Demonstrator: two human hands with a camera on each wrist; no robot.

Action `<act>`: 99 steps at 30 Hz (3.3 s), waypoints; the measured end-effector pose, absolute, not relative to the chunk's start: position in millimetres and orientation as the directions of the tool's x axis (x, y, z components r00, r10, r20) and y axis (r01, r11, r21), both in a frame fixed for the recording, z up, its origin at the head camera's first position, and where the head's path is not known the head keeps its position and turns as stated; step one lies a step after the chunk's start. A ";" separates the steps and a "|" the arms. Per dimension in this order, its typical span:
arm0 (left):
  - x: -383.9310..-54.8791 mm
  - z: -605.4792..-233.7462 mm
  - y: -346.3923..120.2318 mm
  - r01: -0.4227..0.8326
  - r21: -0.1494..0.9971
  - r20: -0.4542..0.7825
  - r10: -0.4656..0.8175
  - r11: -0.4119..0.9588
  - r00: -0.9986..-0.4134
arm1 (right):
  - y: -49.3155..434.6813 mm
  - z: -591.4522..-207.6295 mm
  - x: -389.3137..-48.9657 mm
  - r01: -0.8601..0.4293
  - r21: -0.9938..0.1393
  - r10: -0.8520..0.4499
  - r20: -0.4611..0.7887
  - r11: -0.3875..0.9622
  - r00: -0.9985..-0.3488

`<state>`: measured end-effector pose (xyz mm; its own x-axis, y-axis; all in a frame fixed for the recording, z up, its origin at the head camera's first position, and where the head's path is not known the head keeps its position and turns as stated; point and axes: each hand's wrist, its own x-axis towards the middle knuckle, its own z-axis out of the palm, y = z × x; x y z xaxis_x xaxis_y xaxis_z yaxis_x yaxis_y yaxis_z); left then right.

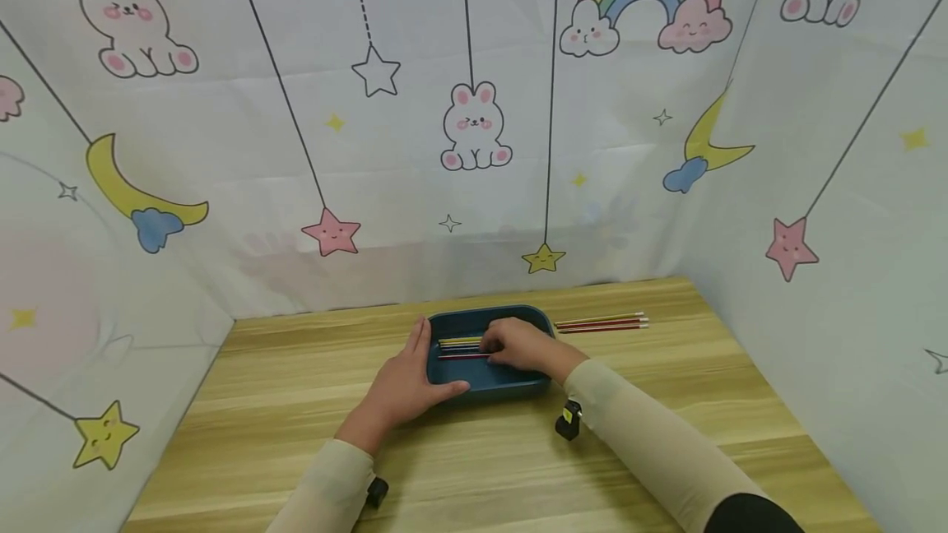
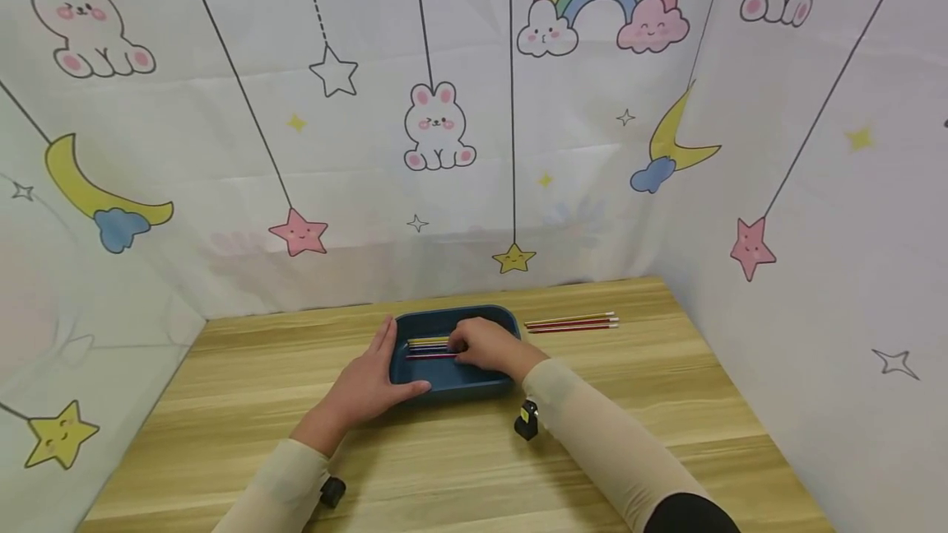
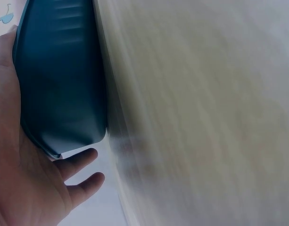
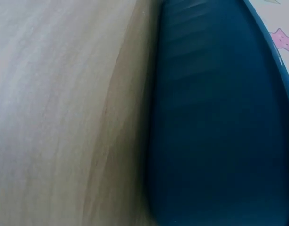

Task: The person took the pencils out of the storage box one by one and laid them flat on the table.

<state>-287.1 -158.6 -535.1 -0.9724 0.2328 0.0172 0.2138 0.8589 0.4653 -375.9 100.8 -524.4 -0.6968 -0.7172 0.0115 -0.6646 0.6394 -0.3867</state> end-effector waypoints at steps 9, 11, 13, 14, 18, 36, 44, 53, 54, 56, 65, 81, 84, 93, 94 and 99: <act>-286.5 -534.9 -157.5 0.221 0.466 0.022 0.238 0.857 -0.971 | 103.2 -524.7 -372.9 -0.696 -0.404 -0.747 0.047 0.593 -0.664; -286.5 -535.2 -157.4 0.222 0.465 0.021 0.239 0.857 -0.971 | 103.4 -525.3 -373.2 -0.696 -0.403 -0.746 0.047 0.594 -0.664; -286.8 -535.4 -157.4 0.219 0.464 0.018 0.238 0.858 -0.971 | 103.5 -525.5 -373.4 -0.700 -0.394 -0.746 0.051 0.595 -0.664; -287.0 -535.3 -157.4 0.218 0.464 0.017 0.238 0.858 -0.971 | 103.3 -525.6 -373.5 -0.704 -0.388 -0.748 0.054 0.595 -0.662; -287.4 -534.5 -157.1 0.216 0.468 0.018 0.234 0.857 -0.972 | 103.4 -524.5 -372.6 -0.720 -0.353 -0.749 0.074 0.598 -0.658; -287.2 -534.8 -157.9 0.213 0.473 0.017 0.233 0.855 -0.972 | 104.0 -525.9 -371.8 -0.678 -0.399 -0.716 0.073 0.617 -0.694; -287.7 -535.6 -157.9 0.213 0.471 0.021 0.231 0.856 -0.973 | 104.4 -525.1 -373.0 -0.656 -0.470 -0.716 0.070 0.591 -0.695; -286.7 -534.2 -158.0 0.214 0.477 0.018 0.234 0.853 -0.972 | 109.0 -518.4 -376.6 -0.675 -0.506 -0.739 0.103 0.537 -0.666; -286.7 -534.2 -158.0 0.215 0.475 0.019 0.234 0.853 -0.972 | 109.6 -516.8 -376.7 -0.676 -0.508 -0.740 0.106 0.534 -0.664; -286.8 -534.3 -157.9 0.213 0.471 0.019 0.232 0.856 -0.973 | 111.2 -514.1 -377.0 -0.680 -0.503 -0.742 0.108 0.533 -0.662; -286.3 -533.2 -156.8 0.187 0.464 -0.007 0.215 0.866 -0.977 | 127.9 -496.6 -373.7 -0.623 -0.587 -0.739 0.061 0.517 -0.671; -284.7 -533.6 -158.1 0.196 0.478 0.003 0.222 0.856 -0.975 | 185.8 -459.6 -372.4 -0.622 -0.642 -0.772 0.074 0.448 -0.632; -285.0 -534.3 -158.1 0.202 0.476 0.011 0.224 0.856 -0.975 | 198.1 -455.1 -372.7 -0.612 -0.643 -0.759 0.073 0.460 -0.647; -285.1 -534.0 -158.0 0.201 0.473 0.016 0.220 0.858 -0.975 | 237.0 -452.6 -376.5 -0.581 -0.692 -0.732 0.109 0.429 -0.672; -285.1 -534.2 -158.0 0.201 0.472 0.016 0.220 0.858 -0.975 | 240.7 -452.2 -376.8 -0.576 -0.689 -0.725 0.106 0.441 -0.681; -284.7 -533.9 -157.1 0.202 0.466 0.016 0.220 0.861 -0.975 | 260.8 -453.1 -378.4 -0.553 -0.672 -0.686 0.091 0.492 -0.722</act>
